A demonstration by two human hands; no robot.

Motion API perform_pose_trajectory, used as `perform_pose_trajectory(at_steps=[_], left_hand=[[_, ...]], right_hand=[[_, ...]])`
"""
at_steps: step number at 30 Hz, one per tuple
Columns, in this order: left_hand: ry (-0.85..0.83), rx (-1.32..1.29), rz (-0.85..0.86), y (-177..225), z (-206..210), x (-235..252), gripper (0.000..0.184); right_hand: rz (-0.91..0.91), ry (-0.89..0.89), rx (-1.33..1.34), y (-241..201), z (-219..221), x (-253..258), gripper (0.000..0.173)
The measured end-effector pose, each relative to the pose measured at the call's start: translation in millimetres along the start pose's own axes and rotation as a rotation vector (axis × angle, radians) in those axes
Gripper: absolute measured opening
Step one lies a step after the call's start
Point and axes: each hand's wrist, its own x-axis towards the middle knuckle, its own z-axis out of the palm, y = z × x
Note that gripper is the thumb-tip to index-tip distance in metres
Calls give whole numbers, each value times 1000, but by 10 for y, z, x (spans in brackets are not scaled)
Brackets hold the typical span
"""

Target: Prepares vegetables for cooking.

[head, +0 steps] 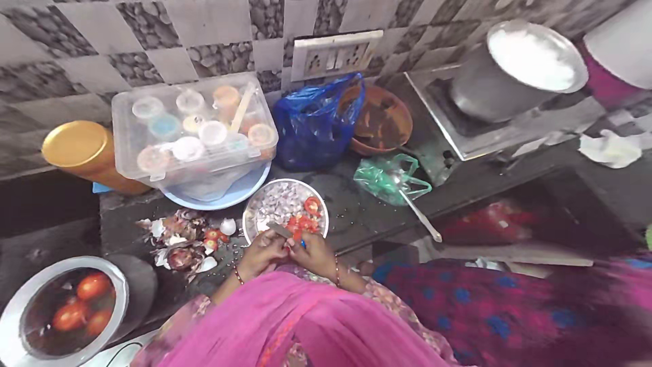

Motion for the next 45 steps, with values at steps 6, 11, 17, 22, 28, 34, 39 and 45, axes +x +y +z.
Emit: perform_pose_trajectory(at_steps=[6,11,17,22,28,34,39,45], left_hand=[[214,129,20,122,-11,-3,38],[288,270,-16,181,-55,-51,36],[272,456,-17,164,-86,-53,57],[204,463,56,200,-53,-57,38],[93,404,59,197,9,-19,29],[55,226,-34,200,48,-39,30],[42,138,-47,146,68,-51,33],[-33,43,-55,103,72,-19,26]], right_hand=[[131,-8,-325,-85,-296,61,57],[-6,83,-513,1,-330,104,48],[30,71,-589,33,-323,189,41],[-46,104,-291,64,-391,112,38],[-119,2,-14,83,-254,60,52],[-146,-25,24,53,-264,58,49],[-159,-58,8,36,-266,47,56],[-175,-53,8,35,-249,22,50]])
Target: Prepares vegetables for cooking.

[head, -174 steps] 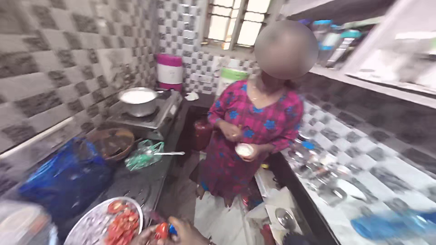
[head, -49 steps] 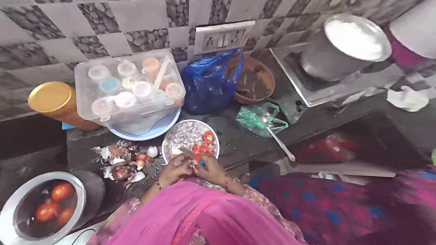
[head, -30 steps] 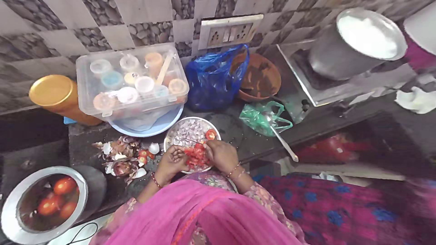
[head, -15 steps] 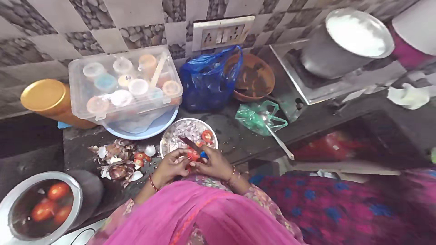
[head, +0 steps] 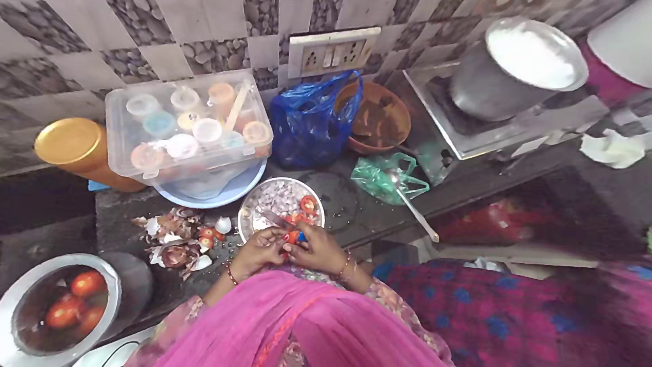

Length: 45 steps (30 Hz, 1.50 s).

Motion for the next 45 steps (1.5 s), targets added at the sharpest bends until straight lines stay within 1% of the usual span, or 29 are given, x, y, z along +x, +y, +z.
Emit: perform_pose_trajectory(at_steps=[3,6,9,13,16,20,21,23,25,26,27,29,30,31,32,34,36,37,38,39,42,43,44,45], left_hand=[[-31,-30,-17,10,14,-4,27],[-47,-31,-37,0,9,-13,26],[-46,-43,-37,-25,-5,-7,26],[1,-5,-43,-23,12,-10,24],[37,-7,-19,-47,26,-7,27],[94,-35,29,-112,38,17,30],[92,-72,53,-115,19,32,31],[161,-74,99,-59,3,44,36],[314,99,129,18,-33,28,39],[383,280,136,44,-84,22,36],[411,489,122,65,-158,8,31],[389,848,38,86,-289,-32,21],[359,964,6,74,-326,-45,20],[317,1040,-8,53,-348,-51,20],[264,1092,-20,42,-350,-54,22],[153,1153,-74,33,-326,-48,25],[104,1177,-129,6,-316,-37,29],[98,1179,-131,-7,-317,-38,30],[94,1180,-125,-14,-319,-46,31],[96,1182,-115,-17,-321,-59,31],[135,1192,-76,-11,-330,-88,31],[153,1198,-51,-5,-324,-86,30],[169,1205,-24,0,-321,-79,29],[178,1216,-8,10,-322,-66,29]], right_hand=[[23,-6,-4,-28,-5,-14,51],[78,-44,-9,-96,-29,-37,48],[37,-5,-25,-61,37,-53,45],[0,46,-58,-2,109,-55,47],[38,27,-97,0,121,-38,50],[107,-9,-243,-76,93,-24,54],[84,25,-276,-64,101,-31,54],[32,138,-332,-10,113,-44,53],[22,217,-440,30,50,-41,48],[31,234,-520,31,-3,-27,44],[43,237,-594,22,-54,-12,40],[16,226,-698,26,-102,11,35],[-1,193,-723,41,-104,17,32],[12,121,-740,46,-99,25,31],[47,34,-742,27,-88,36,31],[113,-123,-753,-23,-63,59,37],[151,-210,-752,-69,-61,74,41],[168,-220,-735,-98,-78,78,42],[192,-205,-704,-128,-108,76,42],[200,-138,-671,-129,-140,64,40],[201,207,-557,1,-274,65,31],[226,281,-534,61,-345,94,30],[248,317,-522,128,-415,129,29],[270,300,-518,198,-477,167,30]])
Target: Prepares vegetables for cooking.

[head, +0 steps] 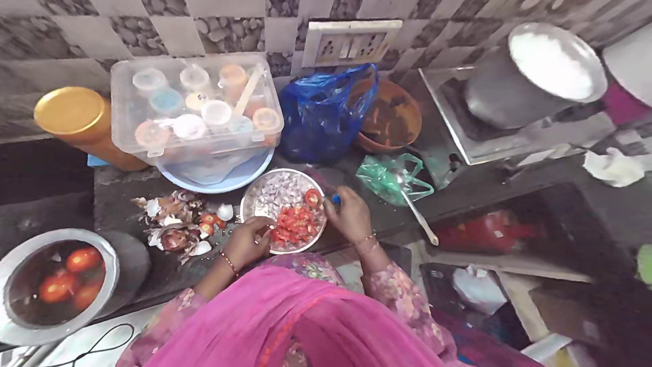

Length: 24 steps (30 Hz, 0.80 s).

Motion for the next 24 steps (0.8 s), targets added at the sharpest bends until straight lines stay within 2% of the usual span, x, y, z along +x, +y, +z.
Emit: perform_pose_trajectory(at_steps=[5,7,13,16,19,22,24], left_hand=[[84,51,29,26,-144,85,30],[89,63,12,-21,-221,93,33],[94,72,-2,-73,-299,82,35],[202,12,132,-24,-186,86,37],[266,-53,323,134,-12,148,56],[204,-57,421,352,113,214,76],[242,-31,476,420,170,220,70]], right_hand=[[21,-423,-45,102,72,286,52],[-8,-502,-58,75,112,341,59],[-48,-460,-51,133,216,414,50],[-26,-389,114,142,23,368,52],[-64,-282,386,40,-128,192,55],[-66,-331,511,-201,-197,-24,54],[-55,-349,513,-322,-184,-131,55]])
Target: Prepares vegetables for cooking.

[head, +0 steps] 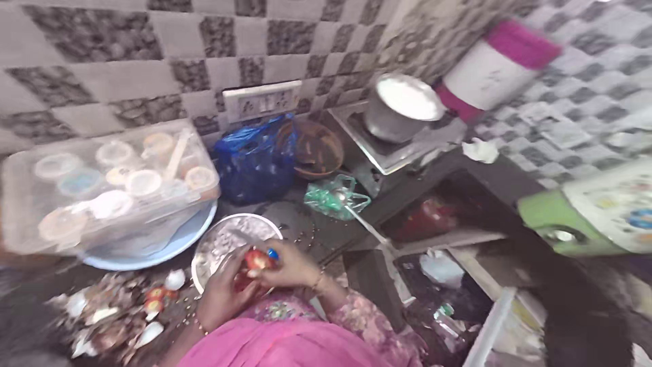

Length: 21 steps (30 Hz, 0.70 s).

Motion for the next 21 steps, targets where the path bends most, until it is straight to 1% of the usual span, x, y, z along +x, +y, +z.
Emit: perform_pose_trajectory(at_steps=[3,5,7,8,10,12,13,16,18,21], left_hand=[[78,-21,46,-107,34,-42,50],[80,-129,2,-148,5,-92,50],[98,-285,-61,-105,-38,-119,57],[112,-375,-91,-61,-64,-115,61],[144,-489,-157,33,-142,-132,63],[161,-542,-186,81,-235,-165,63],[166,-549,-190,93,-269,-181,63],[132,-568,-156,102,-337,-204,59],[81,-631,-114,101,-361,-223,55],[-1,-691,-60,108,-371,-246,54]], right_hand=[[29,-6,-60,-38,99,-61,61],[32,10,-47,-78,113,-102,66],[20,53,-18,-108,84,-146,69],[14,72,-7,-120,51,-170,68],[-24,94,39,-121,7,-215,54],[-112,78,92,-62,-14,-233,41],[-170,76,117,-12,-13,-244,38],[-363,116,170,125,16,-270,35],[-408,89,178,133,40,-288,33],[-404,34,165,90,75,-299,32]])
